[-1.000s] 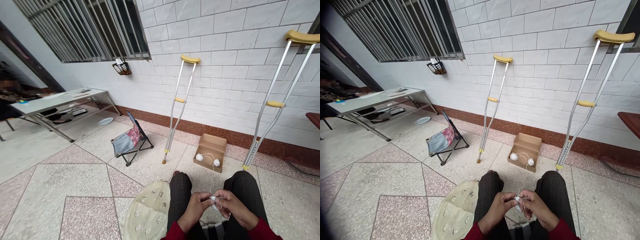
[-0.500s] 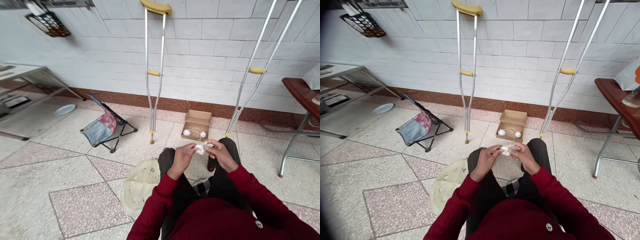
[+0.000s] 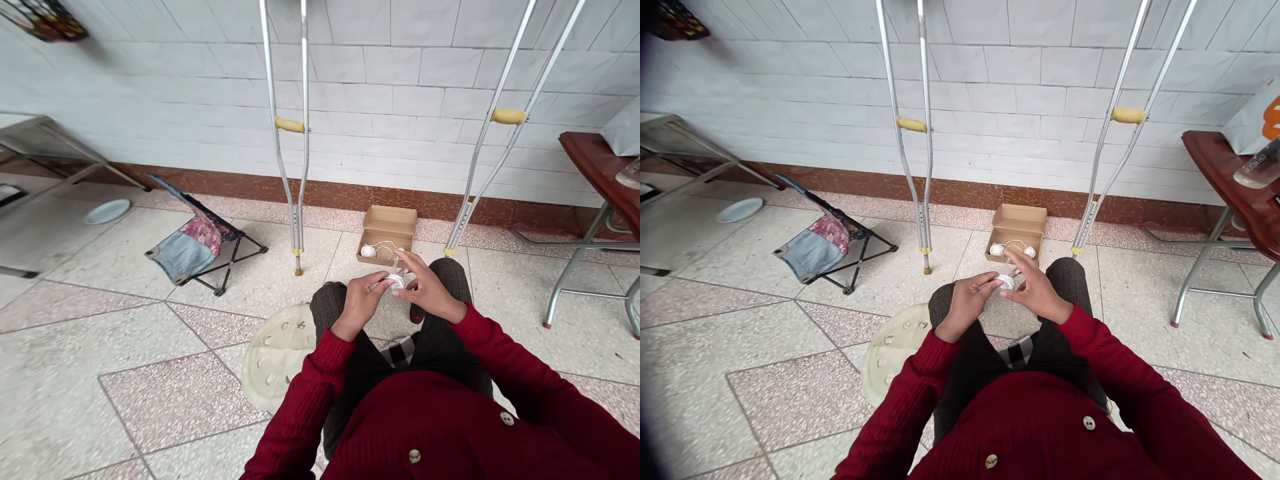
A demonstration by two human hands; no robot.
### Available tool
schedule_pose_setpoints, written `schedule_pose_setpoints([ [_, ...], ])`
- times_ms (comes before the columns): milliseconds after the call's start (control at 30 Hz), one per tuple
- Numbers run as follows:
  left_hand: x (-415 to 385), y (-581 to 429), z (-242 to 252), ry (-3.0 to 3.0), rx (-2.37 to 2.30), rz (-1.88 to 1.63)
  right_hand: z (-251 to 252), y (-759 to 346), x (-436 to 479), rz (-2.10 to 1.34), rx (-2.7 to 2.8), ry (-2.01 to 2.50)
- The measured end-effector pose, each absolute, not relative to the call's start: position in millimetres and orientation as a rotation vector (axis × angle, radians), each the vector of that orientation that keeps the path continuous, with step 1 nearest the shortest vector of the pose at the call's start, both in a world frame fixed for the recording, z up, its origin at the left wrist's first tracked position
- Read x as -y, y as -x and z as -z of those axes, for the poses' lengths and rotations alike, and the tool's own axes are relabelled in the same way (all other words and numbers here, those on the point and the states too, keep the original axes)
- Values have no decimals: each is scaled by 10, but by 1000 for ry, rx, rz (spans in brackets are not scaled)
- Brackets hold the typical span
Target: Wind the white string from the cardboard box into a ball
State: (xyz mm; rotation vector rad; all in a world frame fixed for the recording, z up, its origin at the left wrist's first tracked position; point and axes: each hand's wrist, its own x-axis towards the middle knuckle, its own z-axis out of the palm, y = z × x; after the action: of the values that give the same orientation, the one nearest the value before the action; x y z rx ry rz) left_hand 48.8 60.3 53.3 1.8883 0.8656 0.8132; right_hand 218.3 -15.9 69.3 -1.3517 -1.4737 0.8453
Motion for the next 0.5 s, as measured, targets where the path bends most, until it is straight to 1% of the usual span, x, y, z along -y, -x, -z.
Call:
schedule_pose_setpoints([
  [133,-612,-460,-551,-1920,-847,-799,-666,-2199,129,-836,1539,1338],
  [333,-613,-457,-565,-1882,-868,-819,-506,-2116,144,-921,1289,1279],
  [433,-606,-500,-556,-1815,-893,-849,-474,-2051,165,-897,1150,1254],
  [500,-606,-514,-550,-1781,-857,-806,-476,-2038,156,-877,1048,1251],
])
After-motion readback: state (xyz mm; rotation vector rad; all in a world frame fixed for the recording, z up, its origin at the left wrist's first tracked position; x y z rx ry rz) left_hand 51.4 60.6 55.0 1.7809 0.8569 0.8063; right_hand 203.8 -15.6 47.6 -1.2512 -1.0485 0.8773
